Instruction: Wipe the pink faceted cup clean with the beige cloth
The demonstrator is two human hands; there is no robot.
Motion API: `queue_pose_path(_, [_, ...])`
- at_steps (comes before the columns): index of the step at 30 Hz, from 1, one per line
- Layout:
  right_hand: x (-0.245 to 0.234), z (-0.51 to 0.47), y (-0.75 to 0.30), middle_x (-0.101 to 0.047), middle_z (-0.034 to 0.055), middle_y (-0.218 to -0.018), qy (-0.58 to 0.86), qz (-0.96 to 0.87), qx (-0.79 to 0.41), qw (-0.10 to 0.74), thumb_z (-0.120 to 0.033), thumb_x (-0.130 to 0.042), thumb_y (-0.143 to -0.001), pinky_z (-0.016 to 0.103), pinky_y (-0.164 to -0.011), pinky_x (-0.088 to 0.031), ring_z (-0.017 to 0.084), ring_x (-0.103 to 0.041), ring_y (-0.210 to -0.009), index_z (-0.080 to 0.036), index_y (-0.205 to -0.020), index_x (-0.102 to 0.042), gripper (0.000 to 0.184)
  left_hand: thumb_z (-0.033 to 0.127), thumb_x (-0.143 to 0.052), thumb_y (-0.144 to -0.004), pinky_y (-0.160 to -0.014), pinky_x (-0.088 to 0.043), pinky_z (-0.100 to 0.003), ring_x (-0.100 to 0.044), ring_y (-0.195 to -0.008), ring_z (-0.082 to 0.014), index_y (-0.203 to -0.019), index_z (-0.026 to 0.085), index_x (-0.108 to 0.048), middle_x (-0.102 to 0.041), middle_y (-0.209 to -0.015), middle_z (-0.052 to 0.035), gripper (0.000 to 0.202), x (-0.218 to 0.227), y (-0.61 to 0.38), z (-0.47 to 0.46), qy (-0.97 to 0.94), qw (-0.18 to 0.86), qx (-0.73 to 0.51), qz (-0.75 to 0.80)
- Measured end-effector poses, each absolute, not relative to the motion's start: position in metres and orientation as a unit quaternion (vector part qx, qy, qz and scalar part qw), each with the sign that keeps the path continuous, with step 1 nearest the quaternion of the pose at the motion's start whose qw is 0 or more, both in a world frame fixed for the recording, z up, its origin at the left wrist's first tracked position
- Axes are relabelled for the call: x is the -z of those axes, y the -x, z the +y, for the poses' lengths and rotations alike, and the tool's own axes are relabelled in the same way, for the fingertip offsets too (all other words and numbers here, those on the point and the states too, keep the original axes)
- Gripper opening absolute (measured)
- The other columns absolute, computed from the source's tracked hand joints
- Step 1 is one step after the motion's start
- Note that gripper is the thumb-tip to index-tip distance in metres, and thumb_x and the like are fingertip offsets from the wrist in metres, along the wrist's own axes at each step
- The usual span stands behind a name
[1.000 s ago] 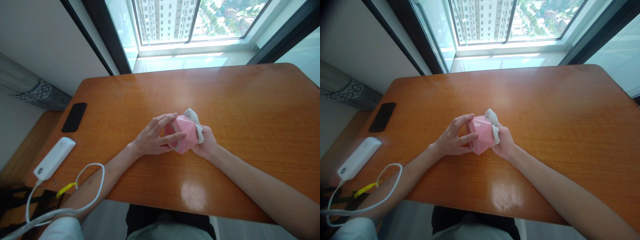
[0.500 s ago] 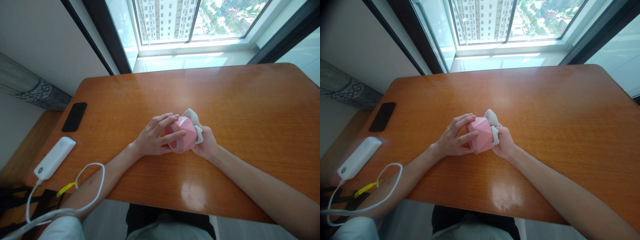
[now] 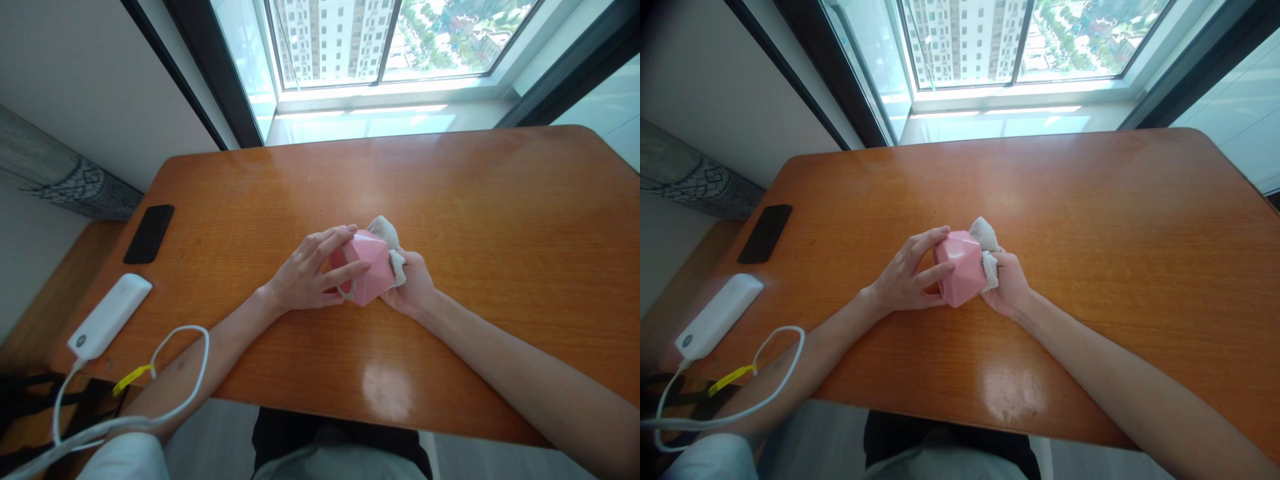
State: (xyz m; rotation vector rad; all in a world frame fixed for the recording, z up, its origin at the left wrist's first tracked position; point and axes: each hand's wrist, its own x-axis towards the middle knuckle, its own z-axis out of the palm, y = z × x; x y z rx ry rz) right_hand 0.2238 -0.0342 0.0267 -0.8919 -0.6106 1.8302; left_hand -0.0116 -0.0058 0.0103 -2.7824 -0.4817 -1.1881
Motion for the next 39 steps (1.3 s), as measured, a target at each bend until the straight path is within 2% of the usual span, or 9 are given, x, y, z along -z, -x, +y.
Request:
queue_pose_path(3, [-0.031, -0.035, -0.221, -0.078, 0.0047, -0.071, 0.369, -0.247, -0.754, 0.484, -0.023, -0.077, -0.062, 0.033, -0.056, -0.061, 0.025, -0.073, -0.068, -0.022, -0.078, -0.075, 0.016, 0.077, -0.08, -0.092, -0.112, -0.065, -0.049, -0.067, -0.146, -0.0356, -0.174, 0.031, -0.039, -0.051, -0.17, -0.0216, 0.103, -0.015, 0.01, -0.01, 0.893, 0.034, 0.403, -0.199])
queue_pose_path(7, [-0.036, -0.035, -0.217, -0.081, 0.0061, -0.075, 0.38, -0.238, -0.755, 0.479, -0.022, -0.076, -0.059, 0.033, -0.054, -0.059, 0.026, -0.073, -0.069, -0.022, -0.075, -0.074, 0.017, 0.093, -0.078, -0.08, -0.11, -0.067, -0.055, -0.071, -0.138, -0.0392, -0.179, 0.024, -0.027, -0.059, -0.159, -0.0253, 0.131, -0.015, 0.009, -0.013, 0.879, -0.022, 0.405, -0.25])
queue_pose_path(13, [-0.039, -0.036, -0.216, -0.079, 0.0062, -0.072, 0.376, -0.226, -0.753, 0.49, -0.022, -0.074, -0.058, 0.041, -0.069, -0.069, 0.034, -0.081, -0.086, -0.024, -0.076, -0.072, 0.018, 0.048, -0.087, -0.094, -0.128, -0.05, -0.072, -0.032, -0.173, -0.0473, -0.181, 0.038, -0.019, -0.017, -0.19, -0.0185, 0.112, -0.006, 0.011, -0.006, 0.911, 0.0, 0.384, -0.151])
queue_pose_path(17, [-0.039, -0.036, -0.216, -0.079, 0.0058, -0.071, 0.389, -0.233, -0.747, 0.486, -0.022, -0.075, -0.058, 0.038, -0.063, -0.067, 0.03, -0.079, -0.078, -0.025, -0.073, -0.072, 0.016, 0.057, -0.086, -0.094, -0.122, -0.059, -0.058, -0.056, -0.159, -0.0381, -0.174, 0.04, -0.038, -0.039, -0.181, -0.0153, 0.095, -0.008, 0.012, -0.008, 0.902, 0.016, 0.394, -0.177])
queue_pose_path(23, [-0.035, -0.035, -0.219, -0.08, 0.0058, -0.075, 0.386, -0.25, -0.745, 0.483, -0.022, -0.075, -0.059, 0.035, -0.057, -0.062, 0.028, -0.077, -0.074, -0.025, -0.073, -0.072, 0.014, 0.083, -0.082, -0.085, -0.109, -0.067, -0.049, -0.072, -0.136, -0.0362, -0.176, 0.024, -0.036, -0.059, -0.16, -0.0246, 0.117, -0.016, 0.009, -0.013, 0.879, -0.011, 0.413, -0.24])
queue_pose_path(26, [-0.033, -0.035, -0.219, -0.081, 0.0056, -0.077, 0.387, -0.248, -0.743, 0.486, -0.024, -0.073, -0.061, 0.034, -0.057, -0.062, 0.028, -0.078, -0.076, -0.024, -0.078, -0.074, 0.017, 0.082, -0.079, -0.089, -0.116, -0.063, -0.055, -0.061, -0.154, -0.0402, -0.178, 0.028, -0.029, -0.043, -0.177, -0.0253, 0.116, -0.013, 0.01, -0.009, 0.892, 0.017, 0.399, -0.21])
queue_pose_path(30, [-0.032, -0.036, -0.218, -0.082, 0.0057, -0.078, 0.375, -0.247, -0.745, 0.493, -0.027, -0.073, -0.065, 0.036, -0.061, -0.065, 0.03, -0.081, -0.079, -0.024, -0.086, -0.076, 0.021, 0.051, -0.08, -0.1, -0.129, -0.052, -0.064, -0.037, -0.172, -0.0413, -0.177, 0.038, -0.029, -0.018, -0.191, -0.0163, 0.093, -0.008, 0.011, -0.004, 0.908, 0.024, 0.39, -0.15])
queue_pose_path(34, [-0.032, -0.036, -0.219, -0.079, 0.0051, -0.073, 0.376, -0.252, -0.744, 0.491, -0.028, -0.074, -0.067, 0.036, -0.061, -0.066, 0.029, -0.079, -0.075, -0.024, -0.084, -0.075, 0.017, 0.056, -0.083, -0.099, -0.122, -0.061, -0.053, -0.058, -0.158, -0.0368, -0.173, 0.029, -0.043, -0.041, -0.179, -0.022, 0.088, -0.011, 0.009, -0.007, 0.896, 0.044, 0.416, -0.149])
queue_pose_path(39, [-0.028, -0.035, -0.223, -0.073, 0.0024, -0.065, 0.385, -0.247, -0.747, 0.482, -0.024, -0.076, -0.065, 0.032, -0.053, -0.059, 0.021, -0.067, -0.057, -0.023, -0.077, -0.074, 0.012, 0.085, -0.084, -0.083, -0.113, -0.066, -0.051, -0.071, -0.141, -0.0372, -0.178, 0.027, -0.032, -0.058, -0.163, -0.0238, 0.123, -0.015, 0.008, -0.014, 0.876, -0.032, 0.419, -0.238])
